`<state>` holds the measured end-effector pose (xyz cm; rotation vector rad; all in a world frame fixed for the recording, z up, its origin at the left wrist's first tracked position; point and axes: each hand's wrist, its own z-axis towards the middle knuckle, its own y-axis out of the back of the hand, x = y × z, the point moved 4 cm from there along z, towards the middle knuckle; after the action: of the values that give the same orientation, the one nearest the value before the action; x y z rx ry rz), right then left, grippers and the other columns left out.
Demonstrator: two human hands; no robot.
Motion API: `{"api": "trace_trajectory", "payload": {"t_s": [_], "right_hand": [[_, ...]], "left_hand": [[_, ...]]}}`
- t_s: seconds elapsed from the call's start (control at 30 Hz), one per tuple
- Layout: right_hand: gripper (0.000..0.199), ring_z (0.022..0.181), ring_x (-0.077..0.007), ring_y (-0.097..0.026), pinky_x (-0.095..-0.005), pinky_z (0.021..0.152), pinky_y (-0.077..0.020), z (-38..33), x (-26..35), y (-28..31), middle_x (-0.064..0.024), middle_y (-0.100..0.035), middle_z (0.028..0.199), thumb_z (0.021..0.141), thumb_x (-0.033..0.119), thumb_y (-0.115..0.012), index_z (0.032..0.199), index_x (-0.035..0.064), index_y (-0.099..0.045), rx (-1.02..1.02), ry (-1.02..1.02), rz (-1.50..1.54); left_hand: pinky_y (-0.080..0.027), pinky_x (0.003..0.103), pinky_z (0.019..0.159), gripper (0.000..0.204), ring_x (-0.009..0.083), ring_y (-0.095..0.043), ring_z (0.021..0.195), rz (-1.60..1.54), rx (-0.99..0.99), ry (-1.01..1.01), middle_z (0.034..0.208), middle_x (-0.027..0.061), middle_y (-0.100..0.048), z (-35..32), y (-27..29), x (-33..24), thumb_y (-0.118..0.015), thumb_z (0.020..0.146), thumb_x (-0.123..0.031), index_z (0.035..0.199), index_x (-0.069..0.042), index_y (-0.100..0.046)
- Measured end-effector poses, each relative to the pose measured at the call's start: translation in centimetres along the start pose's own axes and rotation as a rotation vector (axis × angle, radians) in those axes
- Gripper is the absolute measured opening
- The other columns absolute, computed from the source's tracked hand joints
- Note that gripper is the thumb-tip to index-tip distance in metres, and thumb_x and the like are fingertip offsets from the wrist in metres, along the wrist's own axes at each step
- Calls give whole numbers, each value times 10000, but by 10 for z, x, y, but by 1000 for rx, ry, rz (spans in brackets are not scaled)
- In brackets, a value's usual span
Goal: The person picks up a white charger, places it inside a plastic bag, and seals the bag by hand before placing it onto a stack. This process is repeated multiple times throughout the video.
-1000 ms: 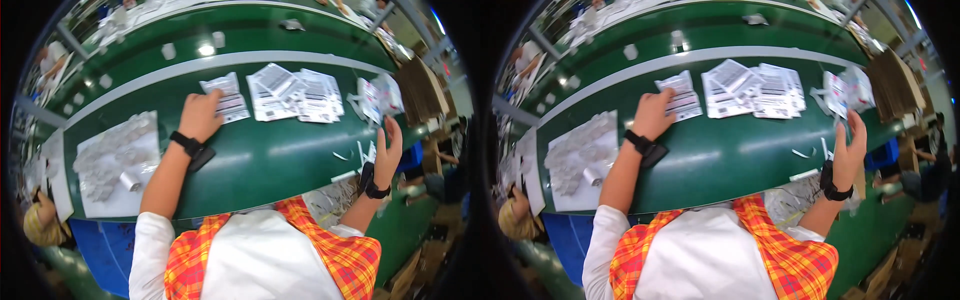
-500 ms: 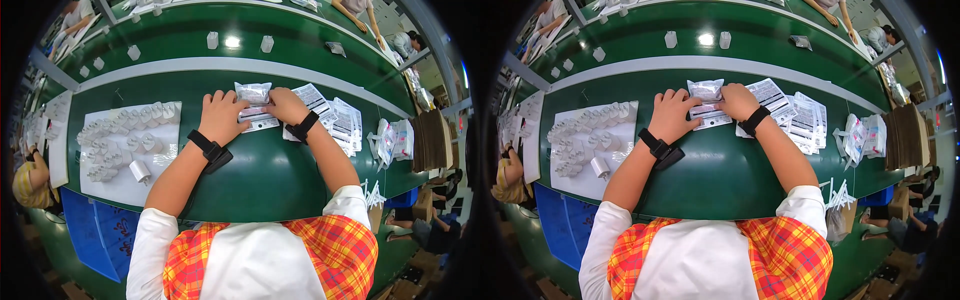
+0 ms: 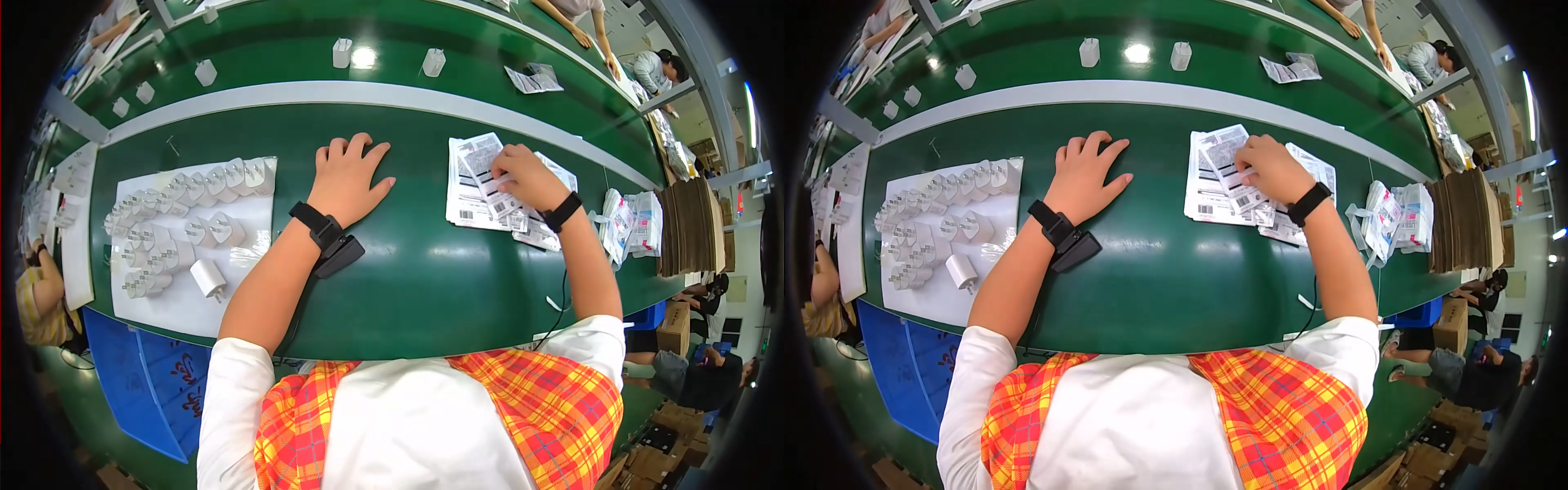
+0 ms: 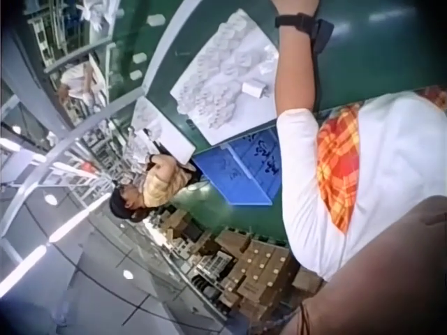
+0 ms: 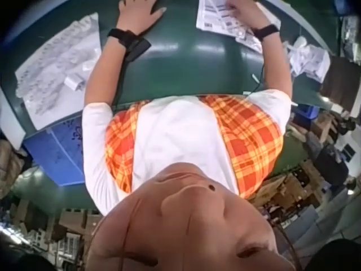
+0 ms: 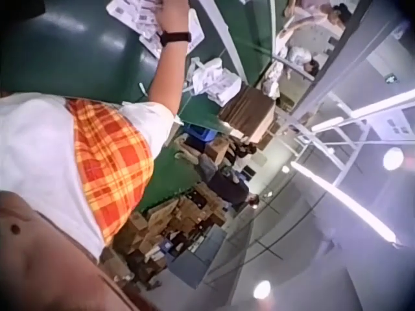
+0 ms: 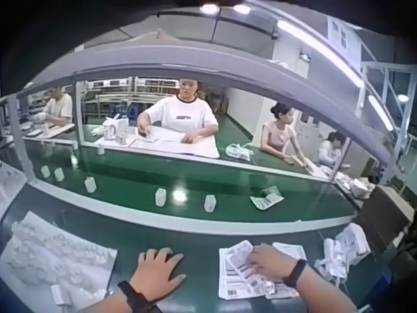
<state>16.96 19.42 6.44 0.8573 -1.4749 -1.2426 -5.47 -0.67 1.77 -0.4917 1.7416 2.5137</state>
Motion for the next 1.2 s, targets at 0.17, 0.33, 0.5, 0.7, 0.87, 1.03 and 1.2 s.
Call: {"api": "trace_trajectory", "payload": {"t_s": [0.17, 0.33, 0.5, 0.7, 0.87, 1.03, 1.2], "right_hand": [[80, 831, -340, -549, -404, 763, -450, 25, 33, 7, -133, -581, 836, 788, 44, -622, 854, 38, -576, 128, 4, 47], [98, 826, -377, -571, -427, 725, -463, 90, 103, -14, -171, -605, 865, 792, 23, -591, 887, 18, -570, -17, 320, 238], [251, 849, -421, -580, -462, 744, -474, 119, 118, -55, -206, -626, 886, 722, 62, -606, 965, 4, -580, 260, 148, 304], [366, 901, -353, -608, -429, 813, -485, 56, 149, -57, -187, -643, 883, 732, 102, -602, 1093, 52, -574, 164, 469, 240], [241, 908, -247, -601, -355, 819, -486, 68, 107, -3, -96, -630, 949, 786, 121, -637, 1011, 35, -643, 351, 222, 556], [532, 1019, -214, -583, -308, 892, -465, 161, -100, 13, -112, -597, 1164, 791, 63, -660, 1295, 59, -489, -693, -365, 505], [581, 1040, -242, -588, -319, 843, -506, 197, -112, -42, -121, -569, 1164, 832, 132, -687, 1346, 80, -422, -519, -538, 807]], "left_hand": [[-325, 465, 1015, 424, 295, -477, 1148, -67, -39, -43, 1241, 89, -534, 11, 9, 2, -599, 883, -279, 1282, -141, -561], [-298, 516, 1069, 367, 323, -450, 1257, -403, -233, -224, 1321, 113, -532, 19, 33, -8, -506, 940, -242, 1283, -123, -558], [-227, 549, 1135, 421, 340, -330, 1387, -536, 238, 126, 1464, 141, -424, 10, 1, 17, -390, 996, -302, 1357, -111, -493], [-170, 542, 1158, 563, 308, -281, 1422, -286, 386, 23, 1514, 125, -360, 8, -6, 27, -428, 964, -415, 1451, -136, -383], [-222, 539, 1133, 626, 292, -302, 1404, -80, 209, -68, 1464, 129, -414, -4, 0, 27, -579, 852, -428, 1388, -128, -459], [-331, 489, 1046, 611, 312, -454, 1253, 7, 287, -33, 1316, 144, -507, 25, 17, -13, -651, 772, -283, 1338, -100, -512], [-383, 435, 964, 511, 285, -522, 1105, 47, 137, -53, 1165, 125, -549, 26, -6, 0, -620, 742, -170, 1233, -44, -556]]}}
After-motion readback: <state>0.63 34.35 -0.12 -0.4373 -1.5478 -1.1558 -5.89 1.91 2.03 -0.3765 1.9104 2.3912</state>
